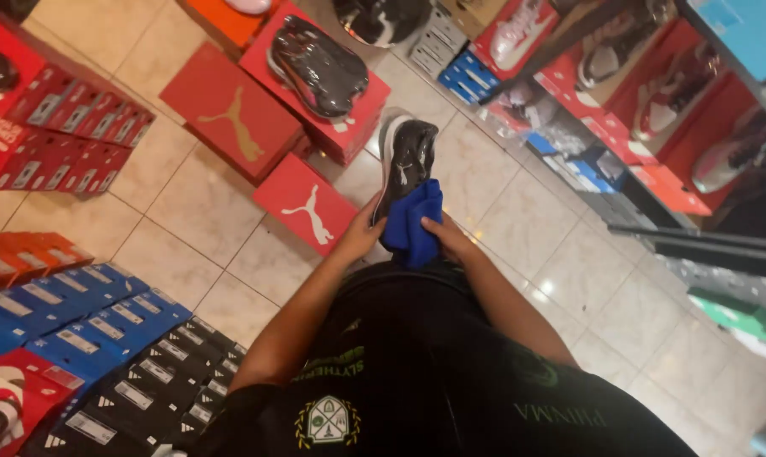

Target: Wiping down shoeboxes and individual shoes using a cleaning cloth in a warehouse environment.

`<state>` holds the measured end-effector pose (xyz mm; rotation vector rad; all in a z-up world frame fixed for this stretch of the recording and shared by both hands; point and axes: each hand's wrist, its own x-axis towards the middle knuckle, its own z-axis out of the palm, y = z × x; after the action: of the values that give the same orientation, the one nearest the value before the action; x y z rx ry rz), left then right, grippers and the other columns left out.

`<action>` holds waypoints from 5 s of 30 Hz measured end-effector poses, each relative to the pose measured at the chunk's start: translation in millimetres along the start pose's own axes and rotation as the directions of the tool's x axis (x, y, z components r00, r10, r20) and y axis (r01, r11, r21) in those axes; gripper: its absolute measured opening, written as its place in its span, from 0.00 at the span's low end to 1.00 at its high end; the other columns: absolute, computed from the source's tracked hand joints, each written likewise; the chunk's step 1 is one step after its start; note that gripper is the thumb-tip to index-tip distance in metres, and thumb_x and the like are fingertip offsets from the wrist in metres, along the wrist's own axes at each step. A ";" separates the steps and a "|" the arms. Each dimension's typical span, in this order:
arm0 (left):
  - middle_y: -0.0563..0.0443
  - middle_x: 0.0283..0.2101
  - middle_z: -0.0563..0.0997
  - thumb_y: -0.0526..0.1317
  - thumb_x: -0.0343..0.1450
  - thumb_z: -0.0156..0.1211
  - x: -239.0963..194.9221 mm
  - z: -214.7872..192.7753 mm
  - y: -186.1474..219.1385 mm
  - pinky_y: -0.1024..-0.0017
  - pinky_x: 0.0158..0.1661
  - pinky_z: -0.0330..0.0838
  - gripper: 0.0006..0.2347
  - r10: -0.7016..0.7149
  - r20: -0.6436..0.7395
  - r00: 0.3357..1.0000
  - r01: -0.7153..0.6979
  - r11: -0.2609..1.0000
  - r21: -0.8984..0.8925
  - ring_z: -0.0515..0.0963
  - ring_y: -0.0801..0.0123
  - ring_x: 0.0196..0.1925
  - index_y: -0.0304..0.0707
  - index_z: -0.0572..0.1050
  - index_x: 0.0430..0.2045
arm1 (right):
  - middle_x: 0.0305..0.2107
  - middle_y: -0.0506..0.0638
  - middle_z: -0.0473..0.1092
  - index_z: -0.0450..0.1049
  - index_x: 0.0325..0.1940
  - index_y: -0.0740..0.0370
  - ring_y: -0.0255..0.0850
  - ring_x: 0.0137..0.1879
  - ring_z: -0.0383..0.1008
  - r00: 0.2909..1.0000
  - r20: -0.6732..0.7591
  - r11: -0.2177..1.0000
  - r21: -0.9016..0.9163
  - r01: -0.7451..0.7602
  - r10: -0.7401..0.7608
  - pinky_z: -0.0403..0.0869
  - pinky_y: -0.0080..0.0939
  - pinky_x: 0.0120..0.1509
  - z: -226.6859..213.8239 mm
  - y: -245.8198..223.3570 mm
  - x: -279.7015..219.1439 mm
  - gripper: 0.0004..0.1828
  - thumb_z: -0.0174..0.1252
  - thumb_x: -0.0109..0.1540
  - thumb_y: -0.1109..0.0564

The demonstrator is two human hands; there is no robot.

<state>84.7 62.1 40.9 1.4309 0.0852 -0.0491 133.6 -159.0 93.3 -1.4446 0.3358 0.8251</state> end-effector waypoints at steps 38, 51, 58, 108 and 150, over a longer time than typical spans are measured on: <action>0.27 0.71 0.62 0.40 0.67 0.76 341.9 -144.9 -123.5 0.54 0.70 0.62 0.41 -0.260 -0.894 0.365 0.269 0.949 -0.166 0.64 0.43 0.73 0.40 0.55 0.74 | 0.47 0.57 0.73 0.70 0.67 0.51 0.49 0.54 0.74 0.933 0.361 0.795 -0.571 0.204 0.019 0.74 0.56 0.59 60.9 -121.9 466.4 0.25 0.66 0.67 0.46; 0.32 0.68 0.68 0.46 0.70 0.76 266.6 -142.1 -159.8 0.56 0.62 0.74 0.32 -0.411 -0.825 0.388 0.208 0.911 -0.356 0.72 0.38 0.66 0.44 0.66 0.68 | 0.44 0.49 0.72 0.72 0.63 0.52 0.43 0.51 0.73 0.966 0.259 0.903 -0.417 0.101 0.012 0.74 0.52 0.59 43.0 -121.1 433.1 0.21 0.66 0.67 0.50; 0.38 0.63 0.75 0.48 0.74 0.66 137.3 -122.2 -76.4 0.59 0.60 0.74 0.23 -0.378 -0.807 0.453 0.239 0.924 -0.299 0.74 0.47 0.65 0.45 0.70 0.64 | 0.49 0.55 0.71 0.71 0.64 0.57 0.49 0.57 0.71 0.927 0.374 0.920 -0.369 0.133 0.015 0.71 0.60 0.64 68.5 -103.4 347.1 0.23 0.66 0.67 0.51; 0.27 0.54 0.77 0.51 0.74 0.63 -105.2 -491.7 116.8 0.43 0.50 0.78 0.19 -0.272 -0.680 0.680 0.377 0.926 0.006 0.77 0.32 0.57 0.42 0.67 0.51 | 0.78 0.63 0.38 0.42 0.84 0.56 0.64 0.82 0.34 0.680 0.572 0.557 -0.411 0.722 -0.460 0.40 0.63 0.82 568.1 -16.7 94.7 0.50 0.65 0.66 0.53; 0.33 0.55 0.80 0.56 0.71 0.69 11.8 -375.7 -284.1 0.48 0.62 0.71 0.27 -0.557 -0.055 0.829 0.428 0.567 0.704 0.77 0.42 0.61 0.37 0.72 0.58 | 0.50 0.50 0.75 0.78 0.58 0.53 0.41 0.57 0.74 0.673 -0.739 0.883 0.330 0.333 0.022 0.67 0.47 0.70 248.5 338.3 168.1 0.24 0.58 0.56 0.56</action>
<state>61.3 394.8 -291.9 2.1215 0.3612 -0.7572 -44.7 99.3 -232.3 -1.2775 0.9314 -0.0448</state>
